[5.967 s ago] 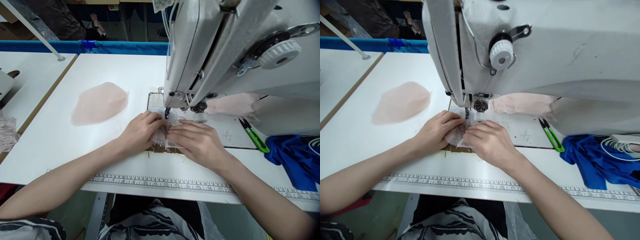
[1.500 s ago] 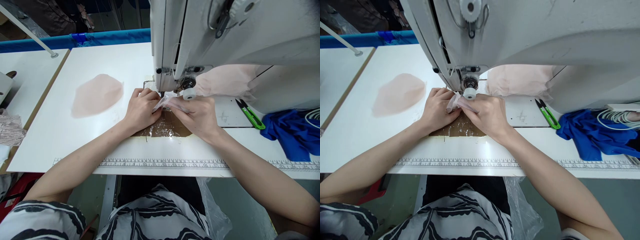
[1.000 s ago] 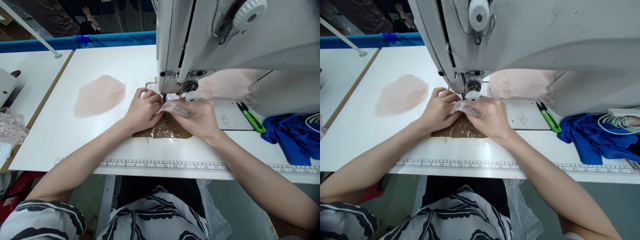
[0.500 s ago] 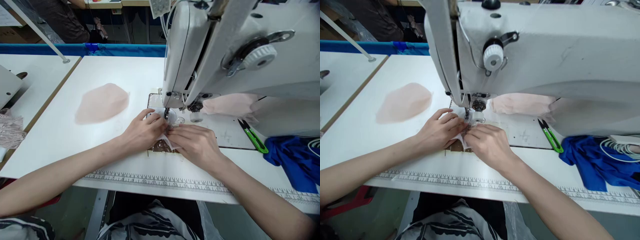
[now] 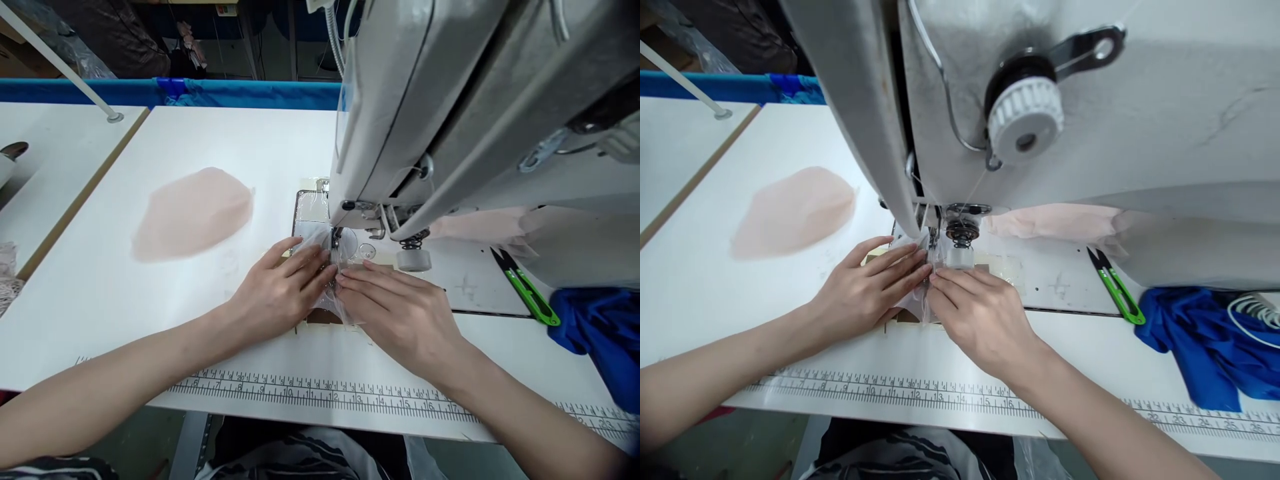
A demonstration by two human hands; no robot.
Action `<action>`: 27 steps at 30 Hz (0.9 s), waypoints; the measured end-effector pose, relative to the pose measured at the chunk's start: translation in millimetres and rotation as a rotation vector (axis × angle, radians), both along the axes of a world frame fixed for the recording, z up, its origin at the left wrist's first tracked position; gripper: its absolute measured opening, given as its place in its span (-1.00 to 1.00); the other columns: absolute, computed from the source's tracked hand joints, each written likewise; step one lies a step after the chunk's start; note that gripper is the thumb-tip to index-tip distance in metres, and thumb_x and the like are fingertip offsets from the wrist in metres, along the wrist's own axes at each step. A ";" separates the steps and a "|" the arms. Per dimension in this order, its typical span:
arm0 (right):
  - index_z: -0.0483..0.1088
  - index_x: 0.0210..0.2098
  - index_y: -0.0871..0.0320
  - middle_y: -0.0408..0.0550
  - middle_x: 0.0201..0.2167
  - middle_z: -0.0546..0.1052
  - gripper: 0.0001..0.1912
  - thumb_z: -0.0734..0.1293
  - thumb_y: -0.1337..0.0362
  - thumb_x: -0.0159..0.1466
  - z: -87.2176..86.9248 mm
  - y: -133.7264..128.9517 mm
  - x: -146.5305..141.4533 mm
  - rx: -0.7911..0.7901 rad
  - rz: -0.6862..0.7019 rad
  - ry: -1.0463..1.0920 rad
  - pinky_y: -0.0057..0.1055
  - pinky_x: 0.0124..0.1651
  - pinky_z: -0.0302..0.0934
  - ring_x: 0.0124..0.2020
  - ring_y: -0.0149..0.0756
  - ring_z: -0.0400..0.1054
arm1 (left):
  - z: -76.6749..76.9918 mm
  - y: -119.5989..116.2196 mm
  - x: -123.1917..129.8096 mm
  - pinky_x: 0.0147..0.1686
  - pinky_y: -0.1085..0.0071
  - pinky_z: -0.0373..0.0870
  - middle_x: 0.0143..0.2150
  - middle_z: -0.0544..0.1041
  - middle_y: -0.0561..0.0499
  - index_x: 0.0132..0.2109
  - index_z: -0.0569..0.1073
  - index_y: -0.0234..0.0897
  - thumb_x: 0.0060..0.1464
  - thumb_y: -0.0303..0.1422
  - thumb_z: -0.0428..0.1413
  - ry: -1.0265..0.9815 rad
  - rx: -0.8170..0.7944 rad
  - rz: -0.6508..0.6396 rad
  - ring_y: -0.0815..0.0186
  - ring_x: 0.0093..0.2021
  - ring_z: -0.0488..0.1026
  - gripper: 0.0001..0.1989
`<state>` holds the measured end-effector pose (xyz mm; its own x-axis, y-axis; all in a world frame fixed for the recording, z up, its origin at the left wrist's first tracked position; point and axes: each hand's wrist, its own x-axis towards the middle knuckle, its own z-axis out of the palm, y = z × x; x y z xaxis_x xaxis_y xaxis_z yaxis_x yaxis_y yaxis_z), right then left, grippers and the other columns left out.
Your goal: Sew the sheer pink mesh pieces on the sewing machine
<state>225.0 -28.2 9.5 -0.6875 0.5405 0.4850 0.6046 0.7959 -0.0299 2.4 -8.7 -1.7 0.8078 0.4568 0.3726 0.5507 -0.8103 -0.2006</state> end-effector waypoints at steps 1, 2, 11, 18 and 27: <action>0.55 -0.23 0.23 -0.03 -0.18 0.65 -0.80 0.30 0.52 0.27 -0.3 -0.1 -0.3 0.002 -0.001 0.003 -0.28 -0.01 0.48 -0.09 -0.22 0.54 | 0.3 0.1 0.2 0.18 0.07 0.29 0.10 0.54 -0.17 0.14 0.45 -0.43 0.31 -0.39 -0.03 0.001 -0.003 0.000 0.10 0.16 0.45 -0.65; 0.55 -0.23 0.23 -0.04 -0.18 0.65 -0.80 0.29 0.52 0.27 -0.6 -0.1 -0.6 0.004 -0.003 0.005 -0.28 -0.01 0.48 -0.09 -0.22 0.54 | 0.6 0.2 0.5 0.17 0.05 0.29 0.10 0.54 -0.17 0.14 0.45 -0.43 0.30 -0.40 -0.03 0.000 -0.006 0.000 0.09 0.16 0.45 -0.65; 0.55 -0.24 0.24 -0.06 -0.20 0.65 -0.80 0.29 0.53 0.27 -2.1 0.7 -2.0 0.028 -0.018 0.019 -0.28 -0.04 0.49 -0.12 -0.23 0.55 | 0.8 1.2 0.7 0.19 0.05 0.26 0.09 0.55 -0.16 0.14 0.45 -0.40 0.28 -0.44 -0.02 -0.025 -0.025 0.006 0.12 0.15 0.45 -0.66; 0.55 -0.25 0.24 -0.07 -0.22 0.66 -0.81 0.31 0.53 0.26 -3.4 2.1 -0.1 0.038 -0.022 0.025 -0.29 -0.05 0.49 -0.14 -0.23 0.56 | 0.1 3.3 0.9 0.21 0.06 0.24 0.11 0.54 -0.16 0.15 0.44 -0.36 0.28 -0.40 0.02 -0.029 -0.036 0.013 0.13 0.16 0.45 -0.66; 0.55 -0.24 0.21 -0.07 -0.20 0.65 -0.79 0.30 0.54 0.25 -7.3 8.9 -0.1 0.045 -0.052 0.031 -0.35 -0.03 0.45 -0.18 -0.28 0.56 | -0.8 8.5 1.2 0.22 0.02 0.20 0.14 0.51 -0.15 0.17 0.43 -0.33 0.32 -0.40 -0.02 -0.019 -0.045 0.050 0.14 0.18 0.43 -0.66</action>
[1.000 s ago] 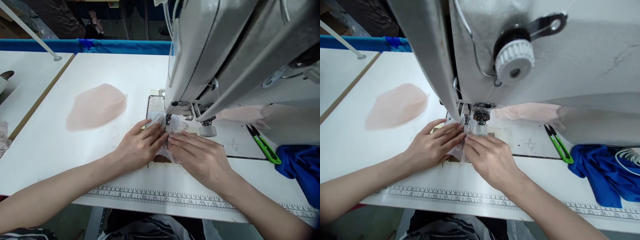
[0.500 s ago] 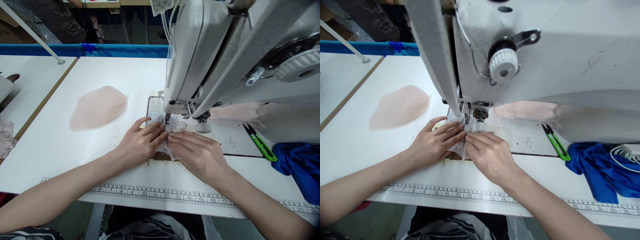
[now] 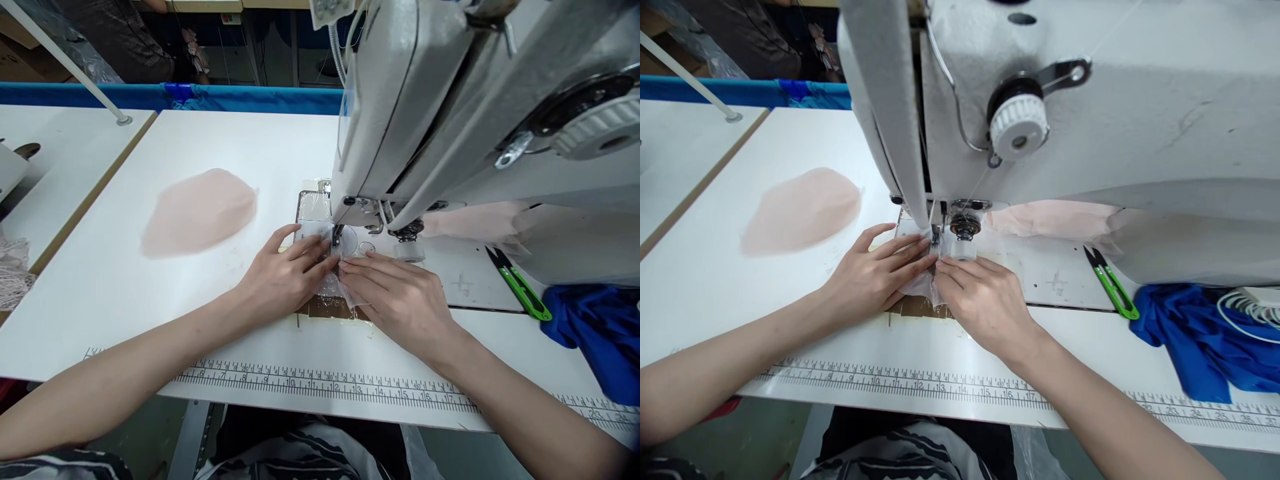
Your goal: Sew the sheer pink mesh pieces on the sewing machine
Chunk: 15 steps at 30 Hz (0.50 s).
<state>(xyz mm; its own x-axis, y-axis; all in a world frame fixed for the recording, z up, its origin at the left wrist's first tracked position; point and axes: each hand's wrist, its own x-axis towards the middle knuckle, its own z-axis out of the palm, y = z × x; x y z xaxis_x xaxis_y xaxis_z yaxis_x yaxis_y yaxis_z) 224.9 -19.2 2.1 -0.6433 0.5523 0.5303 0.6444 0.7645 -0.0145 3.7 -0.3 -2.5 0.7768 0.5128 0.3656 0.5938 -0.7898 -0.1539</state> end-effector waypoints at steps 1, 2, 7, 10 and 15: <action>0.55 -0.23 0.21 -0.06 -0.20 0.65 -0.79 0.31 0.54 0.25 -1.0 0.8 0.5 -0.002 -0.005 -0.001 -0.34 -0.02 0.44 -0.19 -0.28 0.56 | 0.1 0.9 -0.1 0.23 0.02 0.20 0.14 0.51 -0.14 0.17 0.42 -0.32 0.32 -0.40 -0.03 0.001 -0.003 0.004 0.15 0.18 0.43 -0.66; 0.55 -0.22 0.22 -0.06 -0.20 0.65 -0.80 0.31 0.53 0.25 -1.9 1.5 1.1 -0.005 -0.008 -0.002 -0.33 -0.01 0.44 -0.20 -0.27 0.56 | 0.3 1.6 -0.3 0.23 0.02 0.20 0.15 0.51 -0.14 0.18 0.42 -0.32 0.32 -0.41 -0.03 0.001 -0.007 0.009 0.15 0.18 0.43 -0.66; 0.55 -0.20 0.23 -0.03 -0.16 0.64 -0.81 0.32 0.50 0.26 -3.4 2.2 2.2 -0.005 -0.001 -0.005 -0.27 0.03 0.44 -0.19 -0.25 0.56 | 2.7 0.7 -2.0 0.24 -0.01 0.20 0.13 0.52 -0.12 0.15 0.44 -0.32 0.30 -0.42 0.00 -0.021 0.013 -0.040 0.15 0.20 0.42 -0.68; 0.56 -0.19 0.23 -0.01 -0.14 0.64 -0.79 0.31 0.52 0.27 -1.9 -0.3 1.5 0.002 0.014 -0.035 -0.27 0.06 0.43 -0.10 -0.22 0.55 | 3.5 -3.3 -3.4 0.24 0.04 0.24 0.06 0.57 -0.07 0.09 0.47 -0.34 0.29 -0.46 0.00 -0.028 0.076 -0.109 0.23 0.12 0.48 -0.72; 0.56 -0.18 0.23 0.01 -0.12 0.63 -0.78 0.31 0.54 0.27 -0.5 -3.5 1.0 0.016 0.023 -0.049 -0.26 0.10 0.41 -0.05 -0.21 0.53 | 4.1 -6.1 -4.6 0.29 0.05 0.23 0.03 0.59 -0.09 0.05 0.49 -0.37 0.29 -0.46 0.00 -0.043 0.074 -0.117 0.26 0.06 0.53 -0.73</action>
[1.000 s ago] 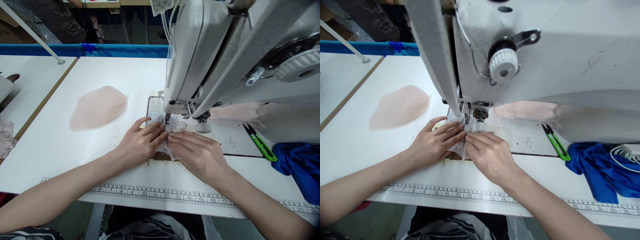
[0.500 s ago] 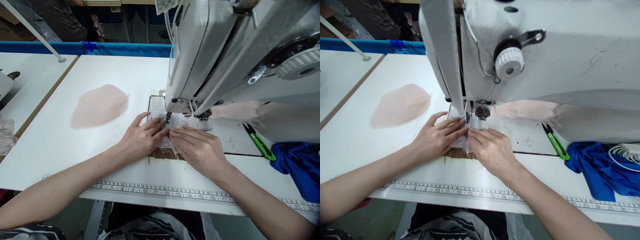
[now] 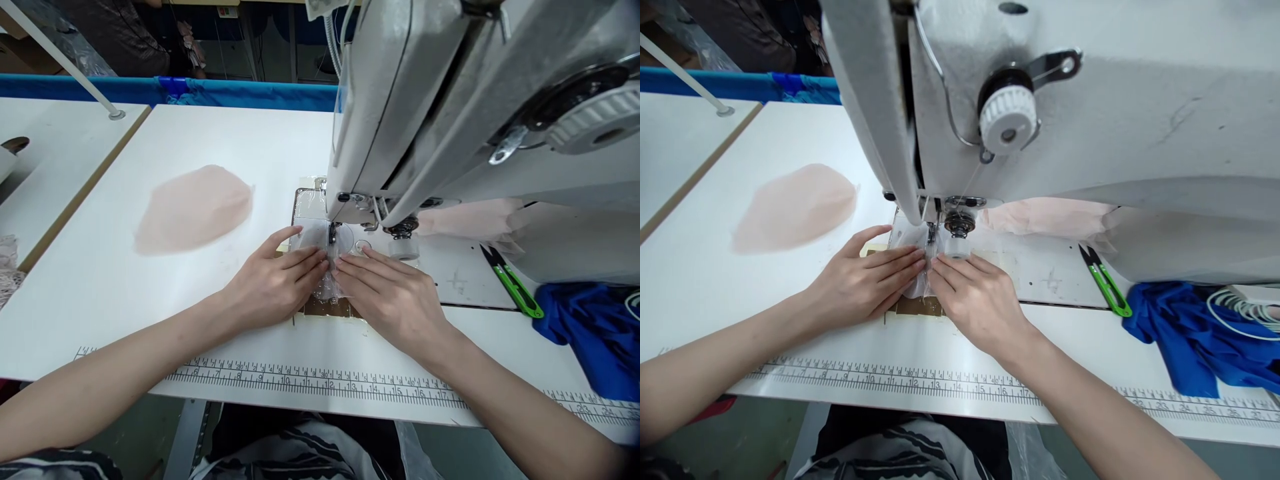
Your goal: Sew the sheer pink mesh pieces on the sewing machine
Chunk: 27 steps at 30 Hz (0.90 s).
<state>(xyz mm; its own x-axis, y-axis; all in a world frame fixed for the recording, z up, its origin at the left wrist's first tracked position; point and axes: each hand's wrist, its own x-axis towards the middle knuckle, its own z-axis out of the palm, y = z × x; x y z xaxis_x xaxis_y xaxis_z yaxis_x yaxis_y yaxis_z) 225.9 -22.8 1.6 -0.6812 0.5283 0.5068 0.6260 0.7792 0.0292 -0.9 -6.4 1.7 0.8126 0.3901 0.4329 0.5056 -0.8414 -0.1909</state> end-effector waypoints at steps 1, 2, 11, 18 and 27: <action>0.56 -0.18 0.24 0.01 -0.12 0.63 -0.78 0.31 0.54 0.27 0.0 0.1 -0.1 0.004 0.000 -0.003 -0.26 0.10 0.41 -0.05 -0.22 0.53 | 0.1 0.6 -0.1 0.30 0.04 0.22 0.02 0.59 -0.10 0.05 0.50 -0.38 0.28 -0.47 0.00 -0.009 -0.009 -0.003 0.25 0.06 0.53 -0.73; 0.56 -0.17 0.25 0.02 -0.12 0.63 -0.78 0.31 0.54 0.27 0.0 0.4 -0.1 0.008 0.001 -0.009 -0.27 0.10 0.41 -0.06 -0.22 0.53 | 0.2 1.6 -0.3 0.31 0.03 0.21 0.02 0.60 -0.10 0.04 0.50 -0.38 0.28 -0.47 0.00 -0.015 -0.019 -0.004 0.25 0.05 0.54 -0.73; 0.56 -0.16 0.26 0.01 -0.12 0.63 -0.78 0.29 0.52 0.29 -0.5 6.8 -2.0 0.052 -0.026 -0.046 -0.26 0.08 0.42 -0.16 -0.26 0.56 | 0.1 10.3 -0.1 0.36 -0.13 0.08 0.09 0.55 -0.11 0.11 0.47 -0.31 0.27 -0.48 0.01 -0.042 -0.127 0.044 0.17 0.11 0.50 -0.68; 0.55 -0.12 0.31 0.11 -0.06 0.60 -0.75 0.28 0.55 0.29 -3.1 2.7 -0.2 0.026 -0.009 -0.055 -0.20 0.14 0.39 -0.07 -0.19 0.54 | 1.8 -4.7 3.1 0.36 -0.02 0.14 0.03 0.59 -0.08 0.04 0.51 -0.35 0.27 -0.45 0.01 -0.051 -0.062 0.013 0.24 0.04 0.55 -0.73; 0.55 -0.14 0.30 0.02 -0.14 0.64 -0.77 0.28 0.53 0.29 -1.5 13.8 -2.7 0.093 -0.068 -0.084 -0.30 -0.07 0.46 -0.22 -0.22 0.56 | -2.0 8.7 4.8 0.41 -0.09 -0.02 0.05 0.58 -0.12 0.10 0.47 -0.38 0.29 -0.43 -0.02 -0.044 -0.086 0.053 0.20 0.06 0.54 -0.68</action>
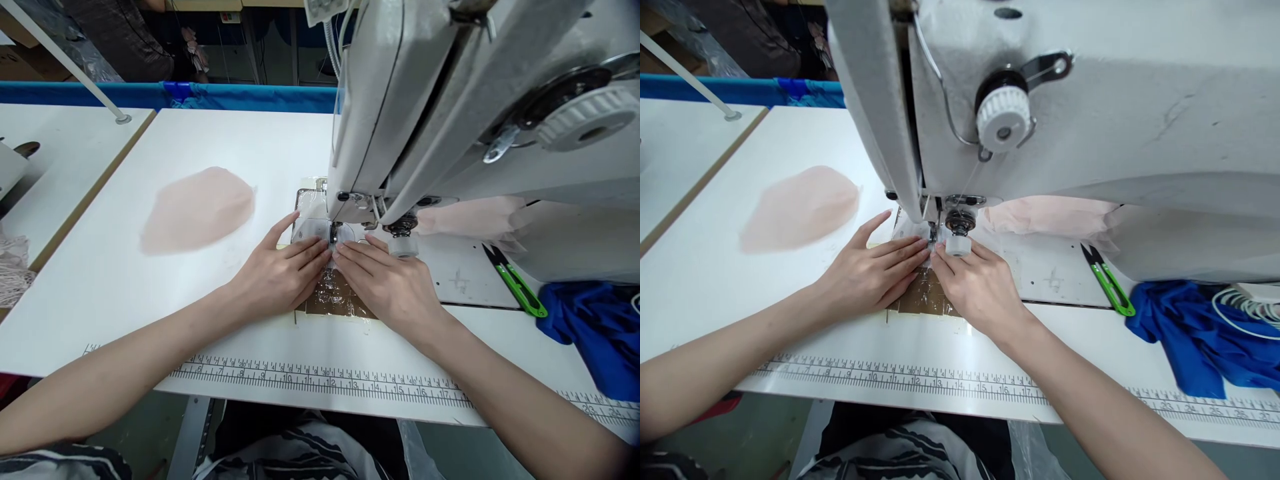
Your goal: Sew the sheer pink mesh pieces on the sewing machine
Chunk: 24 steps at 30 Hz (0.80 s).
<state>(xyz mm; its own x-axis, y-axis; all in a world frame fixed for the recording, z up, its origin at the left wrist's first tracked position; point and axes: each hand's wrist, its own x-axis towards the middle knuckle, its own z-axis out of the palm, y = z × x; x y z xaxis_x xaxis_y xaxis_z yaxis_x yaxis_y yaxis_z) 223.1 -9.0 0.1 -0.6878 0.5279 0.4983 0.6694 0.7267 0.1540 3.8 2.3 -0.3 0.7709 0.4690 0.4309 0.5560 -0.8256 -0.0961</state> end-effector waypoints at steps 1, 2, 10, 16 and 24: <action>0.55 -0.15 0.30 0.02 -0.16 0.64 -0.77 0.28 0.53 0.29 0.3 0.3 -0.4 0.009 -0.010 -0.005 -0.30 -0.09 0.46 -0.25 -0.22 0.56 | -0.2 0.4 0.0 0.41 -0.10 -0.03 0.05 0.57 -0.13 0.11 0.47 -0.38 0.29 -0.43 -0.02 -0.003 -0.006 0.005 0.20 0.07 0.53 -0.68; 0.55 -0.15 0.30 0.01 -0.17 0.64 -0.76 0.28 0.53 0.29 0.5 0.0 -0.5 0.014 -0.018 -0.005 -0.30 -0.10 0.46 -0.27 -0.23 0.56 | -0.4 0.0 -0.1 0.41 -0.09 -0.04 0.06 0.57 -0.13 0.11 0.47 -0.38 0.29 -0.43 -0.02 -0.003 -0.010 0.009 0.19 0.07 0.53 -0.68; 0.56 -0.10 0.23 0.00 -0.06 0.61 -0.69 0.27 0.53 0.25 -0.8 -12.7 1.6 -0.069 -0.029 0.023 -0.22 0.07 0.40 -0.12 -0.22 0.53 | -0.5 -13.5 -0.7 0.41 -0.01 0.04 0.01 0.60 -0.11 0.02 0.52 -0.39 0.29 -0.40 0.02 0.011 0.059 0.020 0.21 0.05 0.53 -0.74; 0.56 -0.12 0.24 0.02 -0.07 0.61 -0.70 0.26 0.53 0.26 -1.1 -10.8 1.3 -0.036 -0.041 0.002 -0.23 0.03 0.42 -0.15 -0.22 0.54 | 0.1 -11.4 -0.2 0.35 -0.07 0.16 0.00 0.61 -0.10 0.02 0.52 -0.37 0.31 -0.37 0.00 0.001 0.055 0.037 0.21 0.03 0.55 -0.73; 0.54 -0.09 0.25 0.00 -0.11 0.63 -0.66 0.26 0.57 0.23 -1.6 -6.4 -0.6 -0.053 -0.078 -0.002 -0.19 0.10 0.35 -0.12 -0.20 0.53 | -0.2 -4.7 -0.7 0.33 -0.14 0.15 0.05 0.58 -0.11 0.07 0.50 -0.36 0.33 -0.34 -0.01 -0.003 -0.016 0.063 0.17 0.07 0.53 -0.71</action>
